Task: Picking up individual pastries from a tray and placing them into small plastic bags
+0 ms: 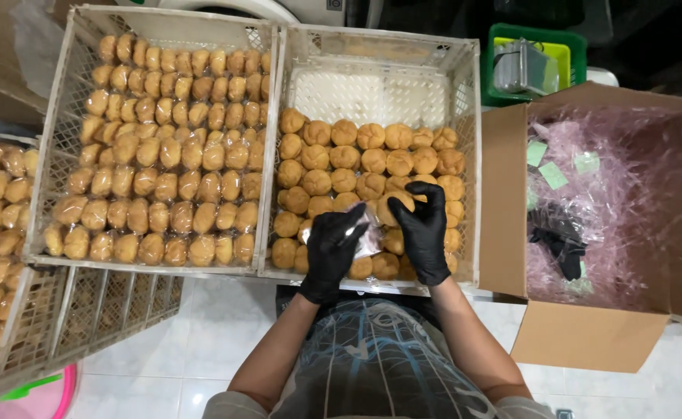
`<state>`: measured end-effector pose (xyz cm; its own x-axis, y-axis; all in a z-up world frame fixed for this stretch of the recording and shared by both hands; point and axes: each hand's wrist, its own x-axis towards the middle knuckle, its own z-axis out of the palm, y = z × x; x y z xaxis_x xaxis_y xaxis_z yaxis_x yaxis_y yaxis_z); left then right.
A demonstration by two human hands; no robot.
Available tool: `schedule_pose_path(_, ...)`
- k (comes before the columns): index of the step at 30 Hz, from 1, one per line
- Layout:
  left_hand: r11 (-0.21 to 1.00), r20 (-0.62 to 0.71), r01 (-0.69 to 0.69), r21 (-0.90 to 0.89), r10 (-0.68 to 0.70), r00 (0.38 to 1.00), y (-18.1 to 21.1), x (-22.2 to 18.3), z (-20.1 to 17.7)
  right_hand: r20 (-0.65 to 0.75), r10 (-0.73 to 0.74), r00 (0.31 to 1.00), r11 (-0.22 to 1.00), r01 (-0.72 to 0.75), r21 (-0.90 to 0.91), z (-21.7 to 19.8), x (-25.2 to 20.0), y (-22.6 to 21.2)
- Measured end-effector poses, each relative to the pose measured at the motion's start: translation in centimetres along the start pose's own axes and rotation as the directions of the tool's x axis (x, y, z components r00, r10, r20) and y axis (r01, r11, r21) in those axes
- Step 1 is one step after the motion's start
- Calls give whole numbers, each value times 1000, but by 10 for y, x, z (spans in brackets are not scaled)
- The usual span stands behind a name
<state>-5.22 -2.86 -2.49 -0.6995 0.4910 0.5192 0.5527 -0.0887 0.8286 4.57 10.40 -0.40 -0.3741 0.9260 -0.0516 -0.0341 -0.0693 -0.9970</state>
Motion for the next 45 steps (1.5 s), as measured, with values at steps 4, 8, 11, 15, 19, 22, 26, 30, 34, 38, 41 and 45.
schedule_pose_path(4,990,108,-5,-142,20,994,16,4,-3,44,33,998,999,-33,-4,-10,6,18)
schedule_pose_path(8,957,154,118,-266,-78,985,8,3,2,243,181,953,981,-156,-117,-16,-1,-26)
schedule_pose_path(11,891,176,280,-358,-229,957,-2,-9,9,355,145,924,988,-119,-94,-24,-5,-50)
schedule_pose_path(15,655,276,515,-553,-439,855,6,-10,13,359,16,933,992,30,-121,-42,4,-38)
schedule_pose_path(19,679,319,507,-531,-394,862,7,-11,16,459,-24,888,930,189,-316,-53,0,-76)
schedule_pose_path(22,635,337,522,-570,-398,853,11,-11,22,470,-7,883,940,166,-298,-63,-3,-81)
schedule_pose_path(26,843,308,318,-433,-193,932,32,2,20,524,-1,852,934,188,-303,-73,-3,-75)
schedule_pose_path(30,916,327,121,-382,12,945,48,13,17,586,103,804,848,238,-474,-77,1,-79)
schedule_pose_path(34,943,375,79,-325,52,926,42,0,28,616,187,765,748,295,-594,-98,3,-38)
schedule_pose_path(38,823,431,420,-382,-243,869,36,-2,39,556,88,827,759,306,-575,-82,0,-62)
schedule_pose_path(41,704,544,615,-355,-379,748,19,-15,54,429,-241,870,588,483,-649,-90,8,-26)
schedule_pose_path(45,559,679,758,-336,-414,607,27,-15,65,470,-503,725,239,640,-731,-100,18,13)
